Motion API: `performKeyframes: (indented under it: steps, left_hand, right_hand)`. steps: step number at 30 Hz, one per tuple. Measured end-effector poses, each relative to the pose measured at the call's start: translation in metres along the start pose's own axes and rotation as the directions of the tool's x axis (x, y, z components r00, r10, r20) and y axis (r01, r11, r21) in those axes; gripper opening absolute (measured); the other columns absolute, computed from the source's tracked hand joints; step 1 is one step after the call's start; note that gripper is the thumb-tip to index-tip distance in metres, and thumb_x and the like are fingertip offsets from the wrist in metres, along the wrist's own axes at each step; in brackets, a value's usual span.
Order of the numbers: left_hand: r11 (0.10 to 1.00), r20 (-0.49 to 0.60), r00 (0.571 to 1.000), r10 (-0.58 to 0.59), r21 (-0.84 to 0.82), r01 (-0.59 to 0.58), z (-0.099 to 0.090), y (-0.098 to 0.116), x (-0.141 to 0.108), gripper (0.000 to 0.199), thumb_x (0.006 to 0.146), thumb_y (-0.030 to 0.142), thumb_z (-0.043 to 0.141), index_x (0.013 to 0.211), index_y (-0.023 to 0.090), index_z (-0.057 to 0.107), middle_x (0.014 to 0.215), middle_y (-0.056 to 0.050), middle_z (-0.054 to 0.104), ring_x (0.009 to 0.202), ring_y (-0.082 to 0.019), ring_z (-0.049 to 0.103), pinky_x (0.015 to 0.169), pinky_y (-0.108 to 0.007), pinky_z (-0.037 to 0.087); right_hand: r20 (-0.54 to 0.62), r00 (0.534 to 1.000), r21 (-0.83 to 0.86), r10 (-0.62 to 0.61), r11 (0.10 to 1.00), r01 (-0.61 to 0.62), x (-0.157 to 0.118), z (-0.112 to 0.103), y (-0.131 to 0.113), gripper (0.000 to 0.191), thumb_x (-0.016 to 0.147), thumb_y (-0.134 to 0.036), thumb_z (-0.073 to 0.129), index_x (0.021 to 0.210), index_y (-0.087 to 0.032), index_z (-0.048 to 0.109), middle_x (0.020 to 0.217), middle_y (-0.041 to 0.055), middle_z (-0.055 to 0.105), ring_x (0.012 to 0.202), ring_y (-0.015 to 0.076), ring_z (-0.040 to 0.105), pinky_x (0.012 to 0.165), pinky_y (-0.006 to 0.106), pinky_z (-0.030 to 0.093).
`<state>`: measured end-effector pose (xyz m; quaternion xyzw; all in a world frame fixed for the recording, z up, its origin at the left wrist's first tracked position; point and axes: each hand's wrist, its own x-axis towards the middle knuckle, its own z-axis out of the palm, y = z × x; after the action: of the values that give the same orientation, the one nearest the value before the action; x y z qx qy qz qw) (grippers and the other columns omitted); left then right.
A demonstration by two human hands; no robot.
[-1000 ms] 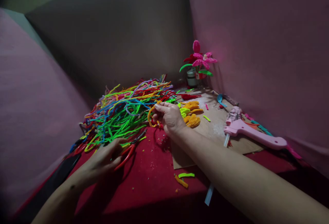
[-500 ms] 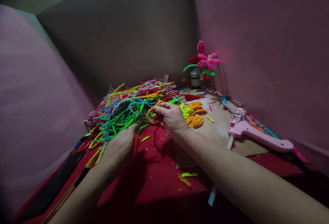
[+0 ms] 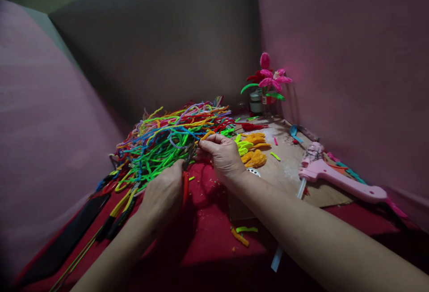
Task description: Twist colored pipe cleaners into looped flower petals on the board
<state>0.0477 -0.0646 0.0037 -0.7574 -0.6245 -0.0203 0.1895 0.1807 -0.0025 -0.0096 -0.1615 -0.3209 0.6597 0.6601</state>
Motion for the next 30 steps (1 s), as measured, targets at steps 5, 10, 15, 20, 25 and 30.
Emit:
performKeyframes:
  steps: [5, 10, 15, 20, 25, 30]
  left_hand:
    - [0.999, 0.046, 0.998, -0.040, -0.024, 0.041, -0.0046, 0.0038, 0.0015, 0.031, 0.084, 0.010, 0.029, 0.111, 0.009, 0.044, 0.087, -0.014, 0.063, 0.078, -0.024, 0.063, 0.062, -0.030, 0.045]
    - [0.998, 0.075, 0.996, -0.054, -0.040, 0.057, -0.0051, 0.0046, 0.0019, 0.031, 0.083, 0.012, 0.031, 0.110, 0.011, 0.044, 0.088, -0.013, 0.063, 0.080, -0.024, 0.063, 0.063, -0.031, 0.046]
    - [0.998, 0.049, 0.997, -0.055, -0.018, 0.056, -0.0026, 0.0041, 0.0015, 0.033, 0.083, 0.014, 0.030, 0.113, 0.012, 0.043, 0.087, -0.011, 0.064, 0.080, -0.026, 0.063, 0.062, -0.033, 0.046]
    - [0.999, 0.056, 0.997, -0.046, -0.014, 0.047, -0.0031, 0.0045, 0.0019, 0.031, 0.083, 0.015, 0.029, 0.110, 0.012, 0.045, 0.085, -0.011, 0.064, 0.077, -0.026, 0.063, 0.060, -0.033, 0.046]
    - [0.997, 0.069, 0.995, -0.075, -0.002, 0.075, -0.0044, 0.0049, 0.0021, 0.031, 0.085, 0.015, 0.027, 0.109, 0.013, 0.045, 0.084, -0.011, 0.064, 0.077, -0.026, 0.063, 0.060, -0.032, 0.046]
    - [0.998, 0.083, 0.995, -0.053, 0.025, 0.051, -0.0046, 0.0037, 0.0010, 0.028, 0.084, 0.014, 0.030, 0.107, 0.012, 0.045, 0.084, -0.011, 0.064, 0.077, -0.025, 0.063, 0.058, -0.030, 0.044]
  right_hand:
    - [0.010, 1.000, 0.008, 0.004, 1.000, -0.004, -0.0014, 0.0002, 0.0004, 0.014, 0.056, -0.013, 0.069, 0.059, -0.016, 0.055, 0.051, -0.0021, 0.061, 0.044, 0.0113, 0.057, 0.050, 0.027, 0.051]
    - [0.002, 1.000, 0.029, 0.016, 0.999, -0.016, -0.0016, 0.0002, 0.0006, 0.015, 0.055, -0.013, 0.070, 0.059, -0.015, 0.056, 0.051, -0.0024, 0.061, 0.045, 0.0113, 0.058, 0.048, 0.025, 0.050]
    - [0.003, 1.000, 0.035, 0.013, 0.999, -0.013, -0.0020, 0.0005, 0.0015, 0.015, 0.055, -0.013, 0.070, 0.059, -0.015, 0.056, 0.052, -0.0024, 0.062, 0.045, 0.0113, 0.059, 0.048, 0.024, 0.051]
    - [-0.002, 1.000, 0.044, 0.025, 0.999, -0.025, -0.0027, 0.0011, 0.0012, 0.016, 0.054, -0.012, 0.070, 0.059, -0.015, 0.056, 0.052, -0.0024, 0.062, 0.045, 0.0111, 0.059, 0.047, 0.023, 0.051]
    - [0.005, 1.000, 0.046, 0.016, 0.999, -0.017, -0.0024, 0.0002, 0.0019, 0.016, 0.055, -0.011, 0.070, 0.060, -0.015, 0.055, 0.053, -0.0021, 0.062, 0.045, 0.0112, 0.059, 0.048, 0.023, 0.051]
    - [0.009, 1.000, 0.038, 0.002, 0.999, -0.003, -0.0021, 0.0004, 0.0022, 0.017, 0.055, -0.012, 0.070, 0.061, -0.015, 0.054, 0.053, -0.0025, 0.061, 0.045, 0.0113, 0.059, 0.048, 0.024, 0.051]
